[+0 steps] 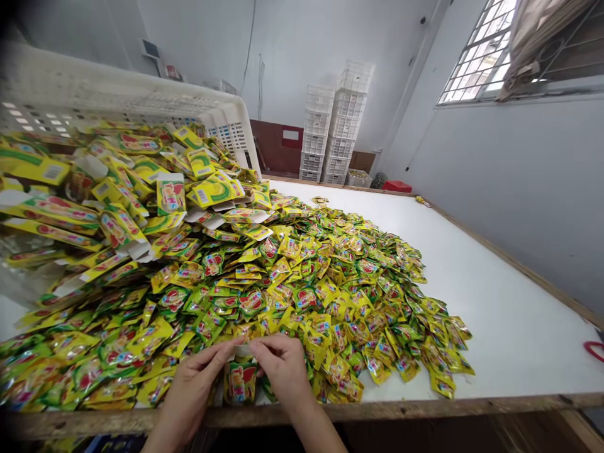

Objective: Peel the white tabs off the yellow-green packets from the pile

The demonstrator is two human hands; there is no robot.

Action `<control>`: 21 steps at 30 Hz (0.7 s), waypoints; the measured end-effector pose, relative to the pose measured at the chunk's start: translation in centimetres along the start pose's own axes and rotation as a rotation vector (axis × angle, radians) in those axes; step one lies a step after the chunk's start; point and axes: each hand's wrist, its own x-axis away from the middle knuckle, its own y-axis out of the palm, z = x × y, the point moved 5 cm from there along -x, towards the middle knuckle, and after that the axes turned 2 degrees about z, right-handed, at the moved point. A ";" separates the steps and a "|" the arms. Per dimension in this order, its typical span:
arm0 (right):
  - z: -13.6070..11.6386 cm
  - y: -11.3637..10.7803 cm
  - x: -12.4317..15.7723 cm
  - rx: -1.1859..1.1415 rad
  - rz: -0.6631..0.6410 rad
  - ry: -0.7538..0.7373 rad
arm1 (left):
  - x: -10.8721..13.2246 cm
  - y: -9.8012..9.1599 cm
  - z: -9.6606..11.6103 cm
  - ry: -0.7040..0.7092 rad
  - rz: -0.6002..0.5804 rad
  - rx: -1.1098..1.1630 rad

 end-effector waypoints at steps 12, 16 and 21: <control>-1.2 -0.4 0.8 0.239 -0.015 -0.279 | -0.4 -0.3 1.8 0.266 -0.150 -0.242; -1.1 -0.2 1.7 0.288 0.014 -0.386 | -0.1 -0.8 1.0 0.359 -0.155 -0.311; -0.3 0.2 2.7 0.321 0.024 -0.488 | 0.3 -1.0 -0.1 0.348 -0.130 -0.349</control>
